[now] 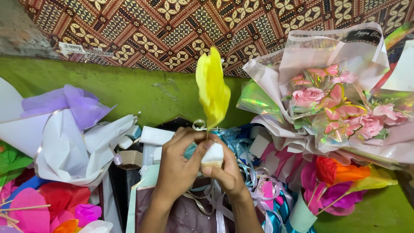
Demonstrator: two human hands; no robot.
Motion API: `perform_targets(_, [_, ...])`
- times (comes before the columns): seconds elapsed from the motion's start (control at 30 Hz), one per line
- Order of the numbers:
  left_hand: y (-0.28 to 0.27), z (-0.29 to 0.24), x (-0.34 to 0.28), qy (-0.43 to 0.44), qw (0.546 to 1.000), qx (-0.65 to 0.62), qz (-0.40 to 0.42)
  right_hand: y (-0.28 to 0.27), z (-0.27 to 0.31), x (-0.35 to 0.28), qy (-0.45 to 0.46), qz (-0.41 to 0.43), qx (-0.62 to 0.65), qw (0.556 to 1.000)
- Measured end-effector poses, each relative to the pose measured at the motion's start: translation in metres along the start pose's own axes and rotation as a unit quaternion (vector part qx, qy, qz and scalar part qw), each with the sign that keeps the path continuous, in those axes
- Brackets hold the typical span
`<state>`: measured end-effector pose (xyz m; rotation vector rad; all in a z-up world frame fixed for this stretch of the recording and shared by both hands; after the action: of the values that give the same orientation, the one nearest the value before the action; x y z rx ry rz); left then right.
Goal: Assembling a small bouquet by wrapping a foam base with ribbon and inserting various paper flowers.
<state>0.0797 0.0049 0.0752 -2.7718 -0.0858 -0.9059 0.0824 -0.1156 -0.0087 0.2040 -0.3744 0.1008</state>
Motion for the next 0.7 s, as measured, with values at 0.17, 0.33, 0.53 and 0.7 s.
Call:
perform_targets(0.17, [0.019, 0.041, -0.011, -0.137, 0.982, -0.059, 0.117, -0.003, -0.024, 0.001, 0.114, 0.019, 0.147, 0.982])
perform_targets(0.33, [0.020, 0.067, -0.019, -0.203, 0.967, -0.118, 0.102, 0.002, -0.041, -0.002, 0.177, 0.038, 0.145, 0.973])
perform_targets(0.53, [-0.001, 0.118, -0.040, -0.219, 0.969, -0.115, 0.025, -0.007, -0.044, 0.009, 0.193, 0.012, -0.117, 0.974])
perform_targets(0.7, [-0.014, 0.145, -0.054, -0.180, 0.981, -0.060, -0.029, 0.003, -0.036, 0.010, 0.190, 0.032, -0.246, 0.950])
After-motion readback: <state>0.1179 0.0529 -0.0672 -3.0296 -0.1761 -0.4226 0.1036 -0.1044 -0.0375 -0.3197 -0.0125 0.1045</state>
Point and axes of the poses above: each hand's wrist, its own x-axis towards the middle knuckle, its own y-axis out of the palm, z = x × y, the point moved 10 cm from there along x, towards the middle knuckle, and after that the axes turned 6 degrees about -z, right-handed, at the moved point
